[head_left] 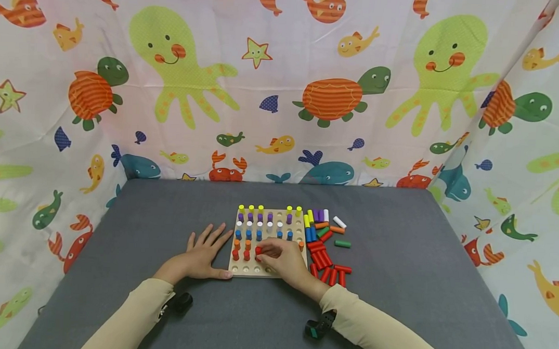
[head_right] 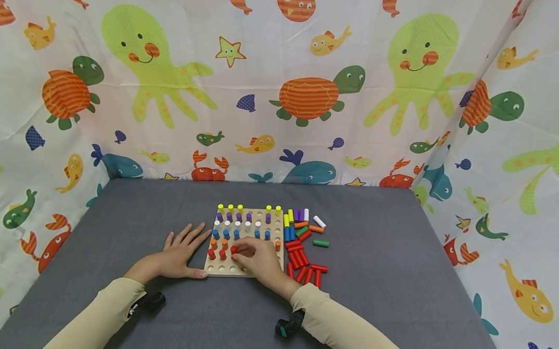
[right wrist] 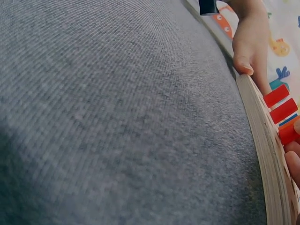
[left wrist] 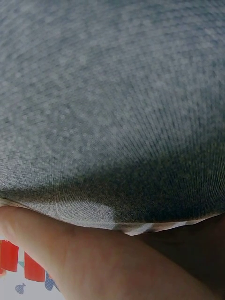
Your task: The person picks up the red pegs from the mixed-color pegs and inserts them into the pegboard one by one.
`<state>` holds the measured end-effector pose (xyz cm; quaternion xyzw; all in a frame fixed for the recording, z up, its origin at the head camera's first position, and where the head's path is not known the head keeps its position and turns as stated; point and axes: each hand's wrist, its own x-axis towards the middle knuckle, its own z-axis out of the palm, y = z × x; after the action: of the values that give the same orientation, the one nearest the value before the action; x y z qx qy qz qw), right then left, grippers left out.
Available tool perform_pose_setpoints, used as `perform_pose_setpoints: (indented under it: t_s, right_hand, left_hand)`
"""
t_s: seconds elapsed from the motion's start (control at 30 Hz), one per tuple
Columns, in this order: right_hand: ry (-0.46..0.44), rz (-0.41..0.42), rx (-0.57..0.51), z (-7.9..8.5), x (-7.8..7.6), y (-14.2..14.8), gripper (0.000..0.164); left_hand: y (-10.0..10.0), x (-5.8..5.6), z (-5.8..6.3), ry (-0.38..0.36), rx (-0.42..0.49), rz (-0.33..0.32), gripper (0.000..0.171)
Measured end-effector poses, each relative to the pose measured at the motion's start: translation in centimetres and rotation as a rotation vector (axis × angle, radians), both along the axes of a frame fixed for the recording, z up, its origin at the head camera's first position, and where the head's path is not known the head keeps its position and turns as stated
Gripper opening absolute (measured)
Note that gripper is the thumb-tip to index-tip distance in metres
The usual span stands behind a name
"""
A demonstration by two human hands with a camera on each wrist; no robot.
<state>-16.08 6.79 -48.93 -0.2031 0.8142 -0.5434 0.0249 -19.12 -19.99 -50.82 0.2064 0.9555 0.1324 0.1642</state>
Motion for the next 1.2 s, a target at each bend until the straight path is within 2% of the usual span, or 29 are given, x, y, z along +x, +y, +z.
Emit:
perform_pose_setpoints:
  t_s: [0.2, 0.37, 0.7, 1.2]
  right_hand:
    - [0.008, -0.004, -0.013, -2.4, -1.1, 0.0, 0.027]
    - [0.017, 0.009, -0.028, -3.0, -1.4, 0.2, 0.024]
    - [0.066, 0.013, 0.005, -3.2, -1.4, 0.2, 0.02]
    - [0.05, -0.002, -0.001, -3.4, -1.4, 0.2, 0.021]
  left_hand:
    - [0.0, 0.0, -0.1, 0.001, -0.002, 0.001, 0.115]
    - [-0.1, -0.1, -0.2, -0.006, -0.005, -0.002, 0.116]
    - [-0.1, -0.2, -0.2, -0.017, -0.007, -0.003, 0.117]
    - [0.0, -0.1, 0.0, 0.005, -0.007, 0.0, 0.115]
